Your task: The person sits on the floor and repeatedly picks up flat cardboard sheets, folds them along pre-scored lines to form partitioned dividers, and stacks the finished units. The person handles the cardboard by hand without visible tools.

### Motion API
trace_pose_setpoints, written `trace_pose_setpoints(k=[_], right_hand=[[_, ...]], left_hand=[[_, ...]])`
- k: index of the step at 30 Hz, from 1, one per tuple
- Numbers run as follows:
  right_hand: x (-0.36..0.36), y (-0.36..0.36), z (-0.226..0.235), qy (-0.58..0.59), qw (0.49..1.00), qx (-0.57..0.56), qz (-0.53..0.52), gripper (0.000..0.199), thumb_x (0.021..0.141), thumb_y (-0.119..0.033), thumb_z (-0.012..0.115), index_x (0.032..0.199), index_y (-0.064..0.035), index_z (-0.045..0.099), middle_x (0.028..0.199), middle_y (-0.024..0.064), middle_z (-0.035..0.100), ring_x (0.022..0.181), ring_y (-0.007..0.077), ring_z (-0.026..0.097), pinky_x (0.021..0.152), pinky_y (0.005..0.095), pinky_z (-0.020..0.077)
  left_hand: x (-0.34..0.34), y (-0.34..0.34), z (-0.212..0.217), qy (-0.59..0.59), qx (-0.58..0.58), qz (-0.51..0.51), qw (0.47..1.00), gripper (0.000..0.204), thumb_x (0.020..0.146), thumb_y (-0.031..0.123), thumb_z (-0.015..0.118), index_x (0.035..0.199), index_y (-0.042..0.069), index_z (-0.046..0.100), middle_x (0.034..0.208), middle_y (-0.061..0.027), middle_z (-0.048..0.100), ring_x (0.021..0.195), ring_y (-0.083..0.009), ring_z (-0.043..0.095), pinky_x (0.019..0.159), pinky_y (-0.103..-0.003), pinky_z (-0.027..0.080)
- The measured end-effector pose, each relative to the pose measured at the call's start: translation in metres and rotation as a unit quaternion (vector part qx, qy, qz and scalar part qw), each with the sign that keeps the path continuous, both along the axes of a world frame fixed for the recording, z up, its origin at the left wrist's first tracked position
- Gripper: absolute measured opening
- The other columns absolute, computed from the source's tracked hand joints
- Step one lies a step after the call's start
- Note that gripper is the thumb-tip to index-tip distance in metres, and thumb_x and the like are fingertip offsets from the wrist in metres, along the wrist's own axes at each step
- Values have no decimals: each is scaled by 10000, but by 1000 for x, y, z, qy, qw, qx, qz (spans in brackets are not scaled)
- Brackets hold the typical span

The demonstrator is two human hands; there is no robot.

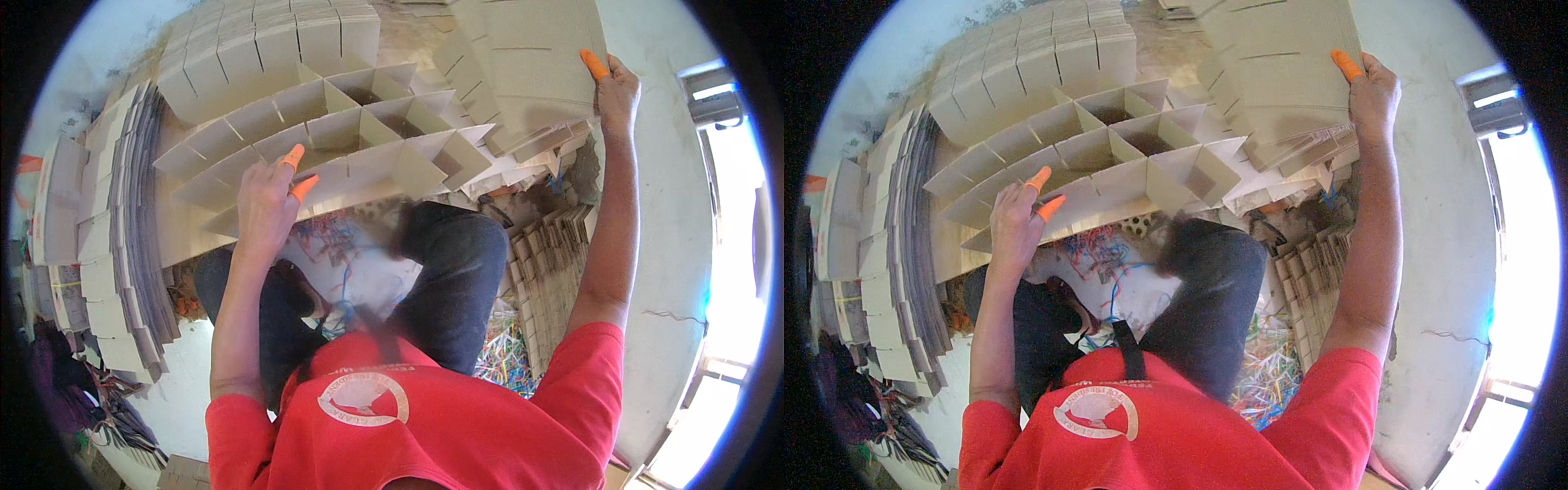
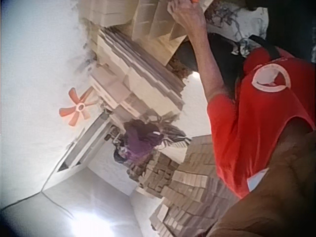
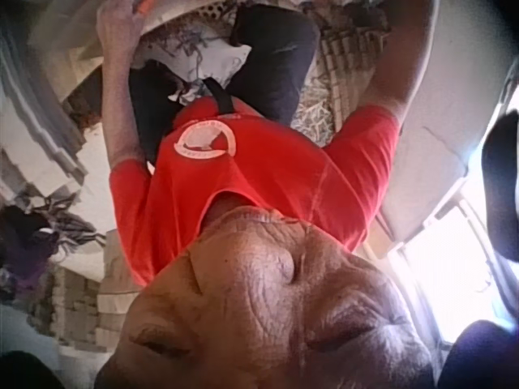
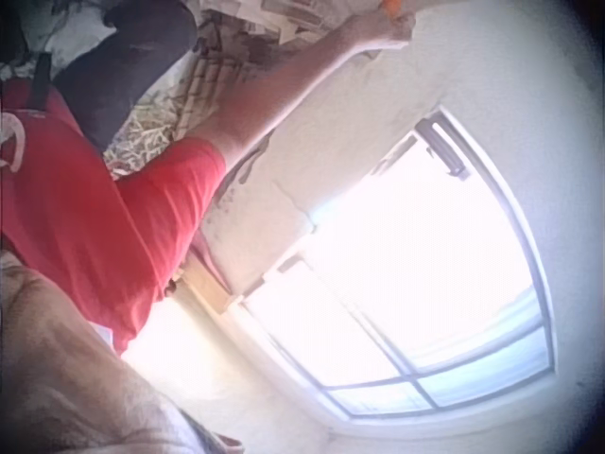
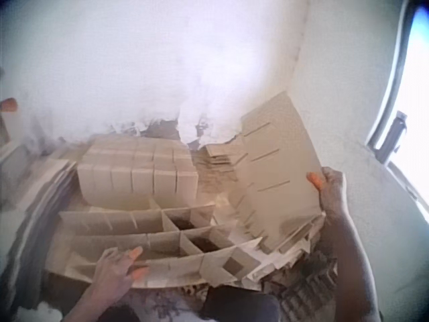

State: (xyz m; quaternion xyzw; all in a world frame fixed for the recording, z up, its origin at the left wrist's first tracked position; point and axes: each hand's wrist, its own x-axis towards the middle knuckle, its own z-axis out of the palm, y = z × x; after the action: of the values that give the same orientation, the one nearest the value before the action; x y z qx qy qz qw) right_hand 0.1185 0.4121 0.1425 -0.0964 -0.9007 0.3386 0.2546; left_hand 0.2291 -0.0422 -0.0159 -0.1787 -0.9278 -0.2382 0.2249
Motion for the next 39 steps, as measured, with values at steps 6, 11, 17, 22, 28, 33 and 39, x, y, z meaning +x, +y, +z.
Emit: trace_pose_setpoints(k=[6, 11, 17, 22, 28, 33, 39], right_hand=[[34, -84, -41, -140, 989, 41, 28, 564, 907, -388, 636, 1277, 33, 580, 1112, 151, 654, 1015, 197, 610, 843, 354, 489], [36, -84, -97, -206, 965, -134, 90, 369, 911, -301, 638, 1056, 38, 660, 894, 88, 668, 803, 160, 619, 701, 315, 489], [34, -70, -83, -213, 940, -248, 98, 268, 904, -213, 639, 1025, 16, 706, 844, 54, 678, 681, 116, 607, 611, 263, 479], [31, -54, -79, -183, 943, -259, 101, 316, 882, -198, 676, 1110, 20, 697, 928, 82, 696, 745, 130, 641, 644, 262, 510], [37, -44, -74, -98, 941, -308, 101, 358, 844, -165, 723, 1146, 23, 686, 972, 70, 695, 850, 126, 638, 732, 256, 510], [36, -38, -78, -95, 969, -201, 111, 339, 854, -171, 723, 1134, 18, 696, 957, 34, 688, 821, 98, 619, 713, 239, 503], [46, -37, -54, -93, 963, -224, 117, 357, 880, -247, 704, 1150, -14, 691, 877, -8, 658, 721, 74, 574, 666, 245, 469]], left_hand=[[3, -3, -8, 4, -10, -4, 1000, 451, 764, 195, 768, 1158, 23, 634, 834, -109, 676, 718, -288, 583, 748, -387, 464], [4, -7, -3, 19, -9, -4, 1000, 460, 754, 205, 780, 1156, 33, 638, 783, -111, 642, 735, -284, 592, 746, -391, 466], [6, -16, -7, 50, -11, 9, 999, 493, 727, 219, 810, 1158, 44, 647, 736, -111, 592, 758, -292, 577, 736, -393, 473], [8, -2, -3, 66, 22, 6, 998, 495, 737, 277, 800, 1140, 29, 652, 773, -116, 624, 819, -308, 596, 789, -403, 469], [-16, 39, 21, -168, -57, -56, 983, 655, 759, 436, 751, 1216, -5, 592, 1062, -172, 659, 1058, -330, 595, 941, -446, 426], [-28, 46, 26, -179, -23, -41, 983, 708, 763, 483, 740, 1256, 5, 571, 1162, -195, 635, 1111, -328, 576, 968, -430, 424], [12, 11, 10, -48, 11, 15, 999, 644, 756, 434, 754, 1202, -6, 607, 1086, -170, 669, 1073, -319, 588, 957, -424, 424]])
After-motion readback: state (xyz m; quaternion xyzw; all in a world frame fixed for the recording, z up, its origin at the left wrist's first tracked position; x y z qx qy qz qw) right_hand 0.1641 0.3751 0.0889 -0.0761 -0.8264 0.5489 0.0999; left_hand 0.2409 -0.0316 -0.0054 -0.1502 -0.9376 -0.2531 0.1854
